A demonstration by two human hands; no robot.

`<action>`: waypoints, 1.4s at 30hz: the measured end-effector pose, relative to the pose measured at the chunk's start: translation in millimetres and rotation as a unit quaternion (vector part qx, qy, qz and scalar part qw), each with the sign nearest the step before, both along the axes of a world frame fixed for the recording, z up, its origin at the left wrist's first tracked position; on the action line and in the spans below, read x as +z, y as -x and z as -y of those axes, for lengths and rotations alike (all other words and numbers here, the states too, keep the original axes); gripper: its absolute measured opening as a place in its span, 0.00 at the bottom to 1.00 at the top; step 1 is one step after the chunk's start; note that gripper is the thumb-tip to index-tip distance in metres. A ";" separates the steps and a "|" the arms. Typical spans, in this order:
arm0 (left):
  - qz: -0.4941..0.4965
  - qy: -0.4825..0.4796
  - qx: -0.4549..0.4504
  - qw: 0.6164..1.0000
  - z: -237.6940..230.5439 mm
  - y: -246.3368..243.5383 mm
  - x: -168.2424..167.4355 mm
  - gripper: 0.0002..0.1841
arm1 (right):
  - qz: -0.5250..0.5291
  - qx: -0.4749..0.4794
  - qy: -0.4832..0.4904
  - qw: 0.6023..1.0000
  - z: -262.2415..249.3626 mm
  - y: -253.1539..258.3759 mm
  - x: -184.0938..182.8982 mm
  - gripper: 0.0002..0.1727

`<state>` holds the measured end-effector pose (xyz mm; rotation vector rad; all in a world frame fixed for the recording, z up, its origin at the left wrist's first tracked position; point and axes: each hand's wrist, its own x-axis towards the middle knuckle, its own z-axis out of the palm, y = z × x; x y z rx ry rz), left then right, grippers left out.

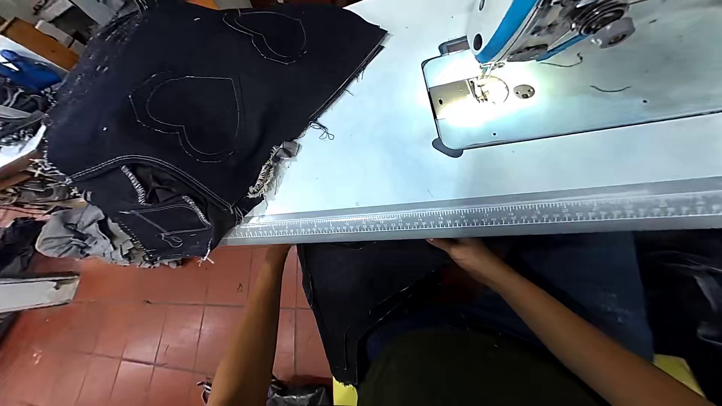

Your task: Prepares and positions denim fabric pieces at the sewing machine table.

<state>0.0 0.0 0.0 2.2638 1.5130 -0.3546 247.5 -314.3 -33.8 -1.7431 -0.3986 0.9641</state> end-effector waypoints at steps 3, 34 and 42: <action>0.292 -0.092 -0.083 0.948 73.9 60.1 -14.6 0.51 | -0.013 -0.021 0.004 1.000 6.3 1.0 -2.5 0.22; 0.025 -0.402 -0.531 0.746 -41.5 31.3 231.0 0.17 | 0.296 0.451 0.007 0.842 53.9 23.1 83.2 0.28; -0.021 -0.349 -0.647 0.677 -79.4 11.5 284.5 0.12 | 0.217 0.527 -0.046 0.821 49.0 24.4 114.0 0.28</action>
